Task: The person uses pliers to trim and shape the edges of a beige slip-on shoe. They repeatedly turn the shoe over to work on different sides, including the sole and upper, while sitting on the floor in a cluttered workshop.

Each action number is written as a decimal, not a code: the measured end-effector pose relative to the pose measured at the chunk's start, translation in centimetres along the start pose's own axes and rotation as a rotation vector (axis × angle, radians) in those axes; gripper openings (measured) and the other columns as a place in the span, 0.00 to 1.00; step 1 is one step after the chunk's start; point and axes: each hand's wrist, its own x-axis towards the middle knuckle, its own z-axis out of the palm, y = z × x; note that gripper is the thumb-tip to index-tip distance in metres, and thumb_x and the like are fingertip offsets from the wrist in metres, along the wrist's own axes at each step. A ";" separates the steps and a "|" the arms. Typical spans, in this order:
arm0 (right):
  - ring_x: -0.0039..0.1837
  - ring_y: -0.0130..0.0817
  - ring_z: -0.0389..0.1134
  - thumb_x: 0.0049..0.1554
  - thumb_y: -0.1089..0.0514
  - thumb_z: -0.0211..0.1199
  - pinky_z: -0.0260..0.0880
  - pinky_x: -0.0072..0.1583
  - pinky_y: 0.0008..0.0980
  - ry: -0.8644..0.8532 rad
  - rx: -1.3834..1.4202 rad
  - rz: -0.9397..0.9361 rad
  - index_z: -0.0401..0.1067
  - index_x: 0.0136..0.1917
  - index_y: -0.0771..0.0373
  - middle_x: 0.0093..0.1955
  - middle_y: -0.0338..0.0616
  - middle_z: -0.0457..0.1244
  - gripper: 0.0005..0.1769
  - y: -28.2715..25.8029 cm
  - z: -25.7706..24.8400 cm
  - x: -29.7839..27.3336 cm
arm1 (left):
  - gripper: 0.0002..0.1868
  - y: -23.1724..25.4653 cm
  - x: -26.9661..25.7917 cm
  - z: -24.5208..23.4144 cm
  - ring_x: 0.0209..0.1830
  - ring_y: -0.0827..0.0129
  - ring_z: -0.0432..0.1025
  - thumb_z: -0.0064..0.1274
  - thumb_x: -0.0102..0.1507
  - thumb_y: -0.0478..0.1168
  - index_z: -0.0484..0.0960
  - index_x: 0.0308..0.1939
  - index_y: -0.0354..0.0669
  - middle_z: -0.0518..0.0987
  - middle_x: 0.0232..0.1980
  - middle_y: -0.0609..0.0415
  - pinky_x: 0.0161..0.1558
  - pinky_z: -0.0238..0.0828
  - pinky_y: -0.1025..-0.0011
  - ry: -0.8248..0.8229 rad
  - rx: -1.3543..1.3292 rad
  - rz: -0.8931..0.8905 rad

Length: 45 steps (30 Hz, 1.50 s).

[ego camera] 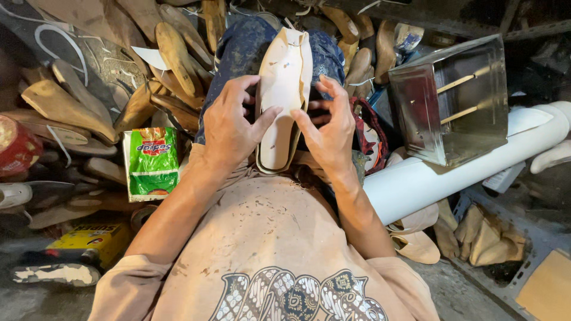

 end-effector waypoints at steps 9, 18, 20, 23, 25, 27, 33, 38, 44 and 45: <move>0.40 0.36 0.75 0.62 0.61 0.63 0.76 0.39 0.30 0.151 -0.590 -0.344 0.74 0.48 0.58 0.41 0.40 0.71 0.00 0.7 0.3 2.8 | 0.03 0.7 0.1 1.2 0.43 0.58 0.81 0.59 0.67 0.36 0.84 0.43 0.41 0.82 0.44 0.50 0.40 0.80 0.67 0.107 0.260 0.251; 0.44 0.42 0.74 0.61 0.54 0.66 0.78 0.45 0.35 0.072 -0.057 -0.014 0.71 0.58 0.62 0.47 0.54 0.69 0.15 -0.3 -1.0 2.3 | 0.06 0.3 -0.4 0.8 0.45 0.55 0.81 0.59 0.65 0.36 0.82 0.44 0.38 0.83 0.46 0.47 0.44 0.79 0.66 0.104 0.213 0.206; 0.48 0.51 0.74 0.56 0.55 0.75 0.79 0.45 0.40 0.042 -0.072 -0.091 0.68 0.65 0.65 0.56 0.62 0.67 0.29 -0.7 -0.7 2.7 | 0.10 0.8 -0.4 0.6 0.46 0.56 0.81 0.62 0.65 0.38 0.83 0.47 0.39 0.83 0.46 0.47 0.46 0.79 0.66 0.077 0.231 0.203; 0.40 0.43 0.75 0.61 0.53 0.69 0.78 0.38 0.30 0.094 -0.364 -0.269 0.72 0.57 0.63 0.50 0.48 0.70 0.16 -0.7 0.4 4.2 | 0.05 1.4 0.1 0.5 0.46 0.56 0.81 0.58 0.67 0.35 0.83 0.46 0.39 0.83 0.45 0.47 0.45 0.79 0.66 0.047 0.294 0.234; 0.40 0.38 0.75 0.62 0.60 0.65 0.77 0.40 0.32 0.164 -0.614 -0.372 0.74 0.48 0.57 0.41 0.39 0.71 0.01 -0.6 0.8 5.0 | 0.03 1.4 0.0 1.0 0.37 0.59 0.81 0.57 0.65 0.34 0.83 0.41 0.38 0.83 0.42 0.47 0.38 0.79 0.70 0.109 0.457 0.320; 0.38 0.42 0.72 0.63 0.60 0.62 0.72 0.39 0.38 0.166 -0.623 -0.359 0.71 0.47 0.59 0.41 0.39 0.68 0.02 -0.7 0.9 5.1 | 0.05 1.5 -0.3 0.6 0.39 0.59 0.81 0.58 0.65 0.31 0.83 0.44 0.37 0.83 0.46 0.45 0.42 0.79 0.68 0.061 0.448 0.305; 0.42 0.34 0.67 0.65 0.57 0.54 0.68 0.49 0.36 0.214 -0.260 -0.038 0.68 0.46 0.64 0.40 0.43 0.65 0.08 -0.6 0.4 4.4 | 0.06 1.1 -0.8 0.4 0.42 0.61 0.81 0.58 0.63 0.26 0.80 0.43 0.37 0.85 0.45 0.45 0.45 0.78 0.67 0.052 0.359 0.261; 0.66 0.40 0.66 0.70 0.48 0.44 0.63 0.69 0.37 0.095 -0.110 0.016 0.65 0.63 0.63 0.62 0.47 0.64 0.19 -2.2 -0.3 3.6 | 0.06 2.2 -0.7 -0.1 0.45 0.61 0.81 0.57 0.65 0.28 0.79 0.45 0.36 0.85 0.46 0.44 0.48 0.78 0.65 0.002 0.325 0.198; 0.79 0.56 0.59 0.70 0.46 0.53 0.62 0.80 0.52 0.123 -0.418 -0.362 0.52 0.77 0.69 0.77 0.58 0.55 0.32 -1.2 3.7 2.4 | 0.05 2.2 0.1 -0.1 0.28 0.62 0.74 0.57 0.65 0.34 0.82 0.45 0.44 0.79 0.34 0.55 0.26 0.71 0.64 -0.049 0.603 0.211; 0.79 0.56 0.59 0.71 0.47 0.53 0.62 0.80 0.51 0.133 -0.439 -0.351 0.51 0.77 0.68 0.77 0.58 0.55 0.31 -1.0 3.9 2.3 | 0.04 1.7 0.5 0.1 0.25 0.60 0.71 0.56 0.64 0.31 0.77 0.38 0.44 0.75 0.30 0.54 0.25 0.67 0.63 -0.007 0.561 0.251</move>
